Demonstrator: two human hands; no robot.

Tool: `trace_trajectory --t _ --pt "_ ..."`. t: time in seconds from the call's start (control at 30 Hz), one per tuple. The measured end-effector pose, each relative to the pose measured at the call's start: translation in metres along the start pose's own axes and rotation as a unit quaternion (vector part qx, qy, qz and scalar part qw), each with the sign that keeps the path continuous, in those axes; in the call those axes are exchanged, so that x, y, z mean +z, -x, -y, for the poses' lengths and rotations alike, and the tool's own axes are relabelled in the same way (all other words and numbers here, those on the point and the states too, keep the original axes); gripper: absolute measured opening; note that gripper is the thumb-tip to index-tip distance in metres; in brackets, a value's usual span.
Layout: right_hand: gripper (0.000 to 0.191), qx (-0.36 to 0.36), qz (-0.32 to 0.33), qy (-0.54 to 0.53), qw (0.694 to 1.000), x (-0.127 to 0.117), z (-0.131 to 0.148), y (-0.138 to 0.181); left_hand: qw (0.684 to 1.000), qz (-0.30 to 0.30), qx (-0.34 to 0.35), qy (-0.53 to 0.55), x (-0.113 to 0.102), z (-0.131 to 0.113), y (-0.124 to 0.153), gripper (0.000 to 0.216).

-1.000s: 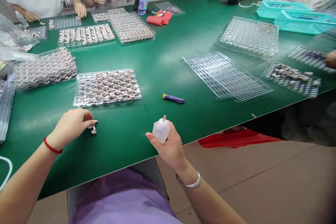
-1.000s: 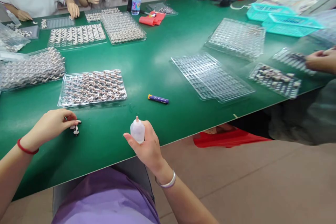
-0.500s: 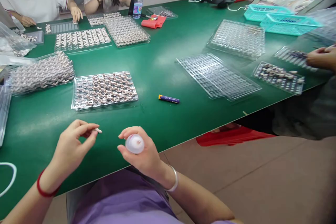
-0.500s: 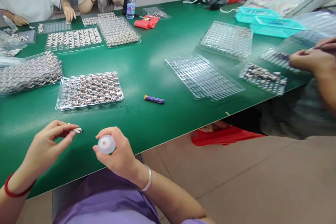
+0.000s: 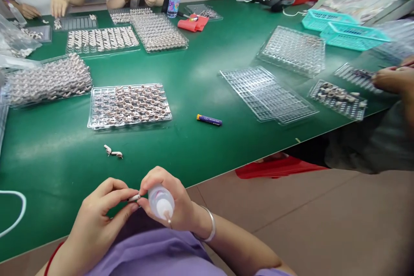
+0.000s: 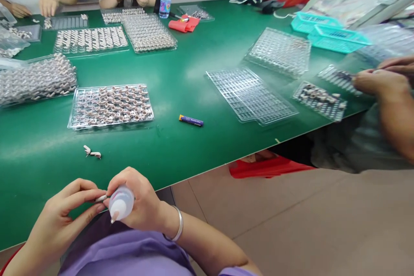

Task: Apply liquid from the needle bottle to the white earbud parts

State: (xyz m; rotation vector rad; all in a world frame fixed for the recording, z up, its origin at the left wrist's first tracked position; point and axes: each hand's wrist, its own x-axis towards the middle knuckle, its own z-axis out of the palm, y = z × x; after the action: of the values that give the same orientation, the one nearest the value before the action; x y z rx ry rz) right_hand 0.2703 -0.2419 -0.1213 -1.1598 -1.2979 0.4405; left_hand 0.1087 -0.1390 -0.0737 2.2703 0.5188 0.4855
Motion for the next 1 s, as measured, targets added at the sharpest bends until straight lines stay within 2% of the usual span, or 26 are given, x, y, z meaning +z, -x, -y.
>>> trace_trajectory --t 0.17,0.33,0.83,0.93,1.0 --pt "0.024 0.005 0.039 -0.058 0.998 -0.002 -0.005 0.003 0.999 0.026 0.02 0.021 0.001 0.001 0.002 0.016" --pt "0.019 0.005 0.075 -0.076 0.994 -0.007 -0.003 0.001 0.998 0.033 0.048 -0.014 0.002 0.002 0.009 0.026" --pt "0.018 -0.033 0.092 -0.125 0.987 -0.006 -0.015 0.006 0.996 0.07 0.046 0.031 0.004 -0.001 0.007 0.024" --pt "0.023 -0.002 0.088 -0.113 0.99 -0.008 -0.013 0.008 0.997 0.057 0.054 0.016 0.006 0.002 0.011 0.022" --pt "0.033 0.059 0.087 -0.083 0.991 -0.013 -0.009 0.012 0.997 0.025 0.065 -0.028 0.008 0.007 0.016 0.019"
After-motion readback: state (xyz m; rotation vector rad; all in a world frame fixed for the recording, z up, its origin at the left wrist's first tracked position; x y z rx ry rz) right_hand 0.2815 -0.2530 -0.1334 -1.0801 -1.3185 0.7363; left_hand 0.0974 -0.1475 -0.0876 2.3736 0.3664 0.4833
